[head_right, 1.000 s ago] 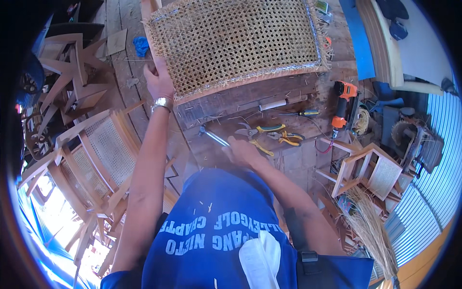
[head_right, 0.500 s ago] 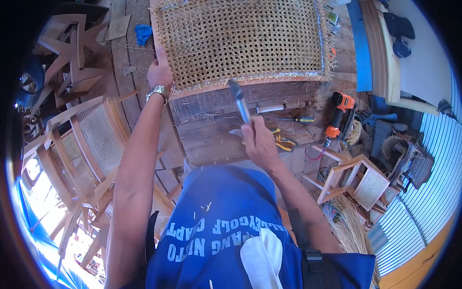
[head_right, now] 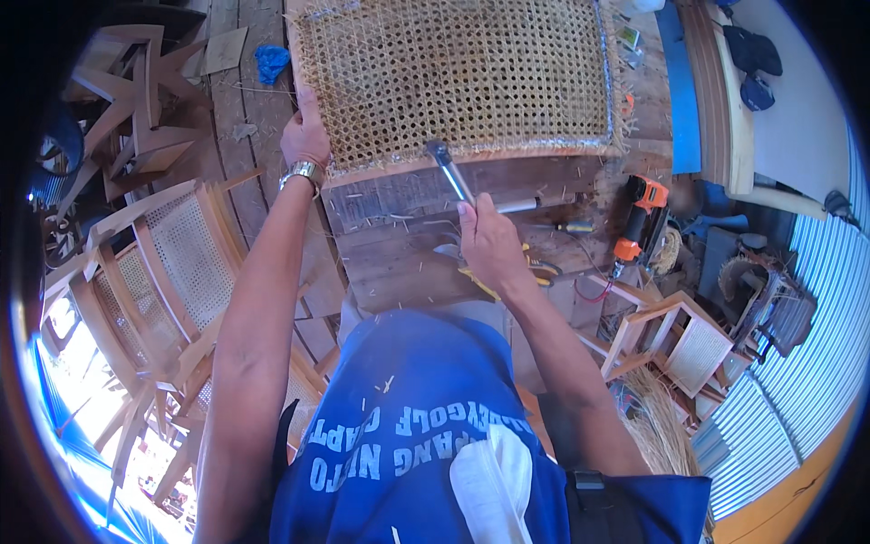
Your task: Attaching rattan cane webbing to a wooden chair frame using various tools.
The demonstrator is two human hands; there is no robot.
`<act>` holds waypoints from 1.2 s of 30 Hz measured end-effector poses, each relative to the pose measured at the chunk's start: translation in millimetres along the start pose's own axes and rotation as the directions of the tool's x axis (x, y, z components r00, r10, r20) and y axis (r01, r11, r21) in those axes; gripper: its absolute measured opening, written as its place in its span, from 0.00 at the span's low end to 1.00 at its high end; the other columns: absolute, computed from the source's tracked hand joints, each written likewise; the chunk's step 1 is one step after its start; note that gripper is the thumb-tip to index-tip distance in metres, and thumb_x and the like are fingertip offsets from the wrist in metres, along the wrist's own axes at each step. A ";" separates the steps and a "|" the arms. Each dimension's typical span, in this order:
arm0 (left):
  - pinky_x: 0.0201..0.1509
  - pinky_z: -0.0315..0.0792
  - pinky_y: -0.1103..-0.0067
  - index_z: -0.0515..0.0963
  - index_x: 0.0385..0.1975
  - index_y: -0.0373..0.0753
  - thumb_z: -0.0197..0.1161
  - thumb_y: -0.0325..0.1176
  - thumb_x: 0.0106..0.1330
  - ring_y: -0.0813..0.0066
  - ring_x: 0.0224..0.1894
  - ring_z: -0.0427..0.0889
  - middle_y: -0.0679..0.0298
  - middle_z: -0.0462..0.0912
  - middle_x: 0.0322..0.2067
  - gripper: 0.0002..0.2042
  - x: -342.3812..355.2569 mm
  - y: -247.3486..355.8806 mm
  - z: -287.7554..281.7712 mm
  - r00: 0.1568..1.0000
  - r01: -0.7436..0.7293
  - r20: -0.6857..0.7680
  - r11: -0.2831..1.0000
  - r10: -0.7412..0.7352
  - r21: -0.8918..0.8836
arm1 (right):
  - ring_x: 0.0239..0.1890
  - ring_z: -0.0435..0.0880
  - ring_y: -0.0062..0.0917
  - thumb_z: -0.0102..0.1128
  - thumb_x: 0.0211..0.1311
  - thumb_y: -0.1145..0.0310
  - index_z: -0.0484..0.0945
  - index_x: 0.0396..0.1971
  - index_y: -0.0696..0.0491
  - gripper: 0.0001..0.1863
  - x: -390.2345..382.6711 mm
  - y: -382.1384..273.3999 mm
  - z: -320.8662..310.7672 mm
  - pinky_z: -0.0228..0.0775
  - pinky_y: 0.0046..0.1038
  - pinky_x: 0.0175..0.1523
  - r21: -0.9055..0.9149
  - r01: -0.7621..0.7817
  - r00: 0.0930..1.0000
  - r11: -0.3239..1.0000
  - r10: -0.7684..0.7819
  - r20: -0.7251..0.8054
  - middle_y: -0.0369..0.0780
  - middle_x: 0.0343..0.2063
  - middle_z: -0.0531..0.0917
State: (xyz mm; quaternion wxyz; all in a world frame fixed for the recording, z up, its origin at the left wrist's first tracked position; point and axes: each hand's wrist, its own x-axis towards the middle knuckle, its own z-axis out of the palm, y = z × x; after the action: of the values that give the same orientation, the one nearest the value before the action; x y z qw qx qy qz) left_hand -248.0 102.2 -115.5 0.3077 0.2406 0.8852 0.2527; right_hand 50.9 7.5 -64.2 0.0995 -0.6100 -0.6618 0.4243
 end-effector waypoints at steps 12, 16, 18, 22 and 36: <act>0.55 0.72 0.63 0.84 0.42 0.29 0.40 0.79 0.62 0.44 0.47 0.84 0.41 0.86 0.36 0.49 -1.7 -6.5 8.4 0.997 -0.050 -0.053 0.999 0.051 0.010 | 0.25 0.78 0.54 0.49 0.76 0.58 0.66 0.34 0.57 0.16 -21.3 -9.0 3.6 0.67 0.47 0.32 0.056 0.025 0.993 0.998 -0.031 0.111 0.53 0.20 0.76; 0.53 0.74 0.60 0.84 0.41 0.28 0.42 0.77 0.63 0.43 0.47 0.83 0.41 0.86 0.40 0.47 23.0 -29.3 17.7 0.998 0.043 -0.043 0.995 -0.040 0.085 | 0.31 0.81 0.53 0.54 0.72 0.58 0.70 0.36 0.57 0.15 -56.9 -6.3 43.0 0.71 0.50 0.36 -0.012 0.056 0.912 0.998 -0.047 0.407 0.52 0.28 0.80; 0.48 0.74 0.60 0.84 0.38 0.29 0.45 0.76 0.63 0.48 0.43 0.85 0.43 0.86 0.36 0.46 18.1 -23.5 13.7 0.999 0.004 0.032 0.994 -0.007 0.107 | 0.37 0.83 0.50 0.57 0.69 0.60 0.72 0.37 0.56 0.13 -69.0 15.0 81.4 0.73 0.49 0.42 -0.066 0.034 0.932 0.997 -0.008 0.362 0.51 0.33 0.81; 0.38 0.72 0.64 0.84 0.36 0.25 0.48 0.78 0.61 0.61 0.31 0.81 0.54 0.84 0.26 0.48 21.0 -19.2 16.4 0.999 0.027 -0.039 1.000 -0.027 -0.001 | 0.45 0.81 0.46 0.60 0.64 0.62 0.74 0.38 0.56 0.13 -72.9 31.3 79.2 0.73 0.46 0.48 -0.086 0.143 0.971 0.986 -0.124 0.204 0.49 0.39 0.81; 0.50 0.73 0.63 0.84 0.45 0.29 0.44 0.78 0.61 0.48 0.45 0.85 0.43 0.86 0.37 0.48 10.6 -17.0 14.6 0.998 0.061 -0.004 0.996 -0.062 -0.058 | 0.53 0.79 0.51 0.63 0.62 0.49 0.69 0.57 0.61 0.34 -21.7 313.5 -148.9 0.69 0.46 0.58 -0.384 -0.423 0.818 0.821 0.163 -0.552 0.56 0.49 0.79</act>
State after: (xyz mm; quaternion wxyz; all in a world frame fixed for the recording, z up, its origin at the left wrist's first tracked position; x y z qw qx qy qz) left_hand -250.2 99.9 -140.1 0.3196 0.2035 0.8853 0.2695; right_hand 379.4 20.9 -177.7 0.0391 -0.8002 -0.5929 0.0818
